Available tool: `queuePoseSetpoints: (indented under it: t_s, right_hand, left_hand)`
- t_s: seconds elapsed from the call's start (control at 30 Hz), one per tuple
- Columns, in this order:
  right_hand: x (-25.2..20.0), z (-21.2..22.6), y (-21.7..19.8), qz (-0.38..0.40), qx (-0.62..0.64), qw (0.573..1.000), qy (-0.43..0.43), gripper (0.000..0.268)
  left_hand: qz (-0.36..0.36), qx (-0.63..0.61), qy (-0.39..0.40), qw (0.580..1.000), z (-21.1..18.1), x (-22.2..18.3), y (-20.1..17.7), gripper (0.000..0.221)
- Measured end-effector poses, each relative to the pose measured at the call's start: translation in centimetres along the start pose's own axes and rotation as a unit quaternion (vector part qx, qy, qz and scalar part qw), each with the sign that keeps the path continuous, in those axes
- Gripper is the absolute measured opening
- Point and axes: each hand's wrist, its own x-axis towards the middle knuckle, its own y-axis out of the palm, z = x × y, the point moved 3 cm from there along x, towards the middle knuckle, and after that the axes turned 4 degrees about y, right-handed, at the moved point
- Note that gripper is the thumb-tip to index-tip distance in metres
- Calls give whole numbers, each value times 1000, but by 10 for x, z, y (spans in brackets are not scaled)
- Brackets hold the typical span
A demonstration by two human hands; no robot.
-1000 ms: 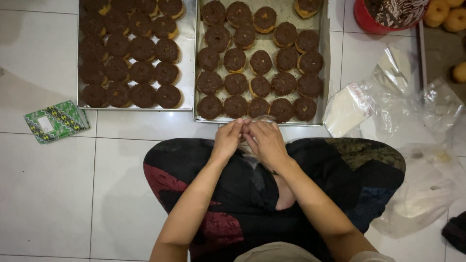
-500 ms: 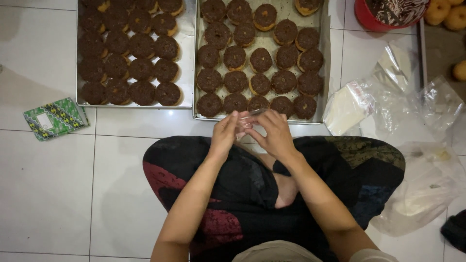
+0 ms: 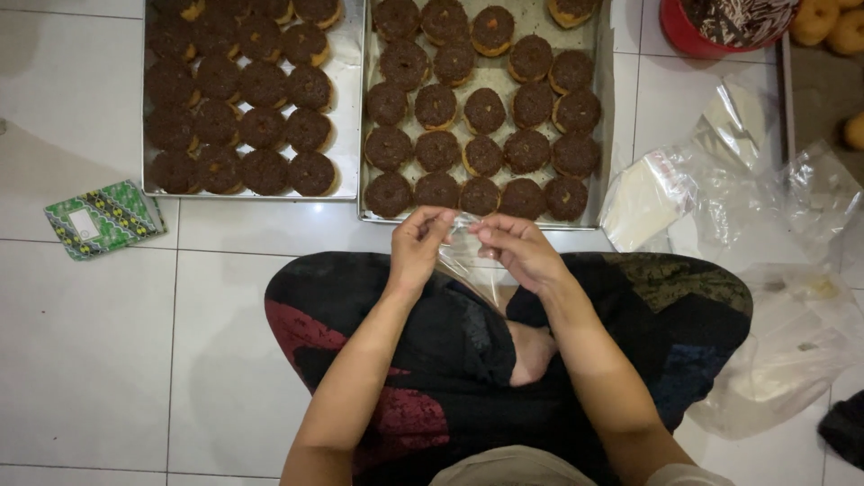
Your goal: The person picks up individual chocolate-frosted and plain donuts from metal trays and places each one into a clear plastic bag, سپس folding the bag closed.
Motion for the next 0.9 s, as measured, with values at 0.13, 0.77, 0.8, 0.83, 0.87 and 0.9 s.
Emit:
queuePoseSetpoints:
  t_s: [0.13, 0.77, 0.8, 0.83, 0.87, 0.9]
  right_hand:
    - [1, -25, -7, 88, 71, 993, -22, 31]
    - [-29, 35, 54, 2, -735, 546, -402, 8]
    - [-31, 36, 57, 13, -734, 555, -390, 7]
    - [-32, 34, 55, 12, -734, 555, -391, 7]
    - [-31, 31, 52, 32, -721, 584, -372, 8]
    - [-30, 28, 49, 51, -706, 612, -352, 9]
  left_hand:
    - [-10, -55, -19, 998, 2, -1, -1, 21]
    - [119, 112, 45, 986, -27, -13, 4, 38]
    - [95, 168, 49, 980, -29, -13, 1, 27]
    - [96, 168, 49, 980, -31, -14, 2, 27]
    - [79, 183, 62, 978, -35, -15, 1, 22]
    - [62, 199, 76, 975, -38, -16, 1, 20]
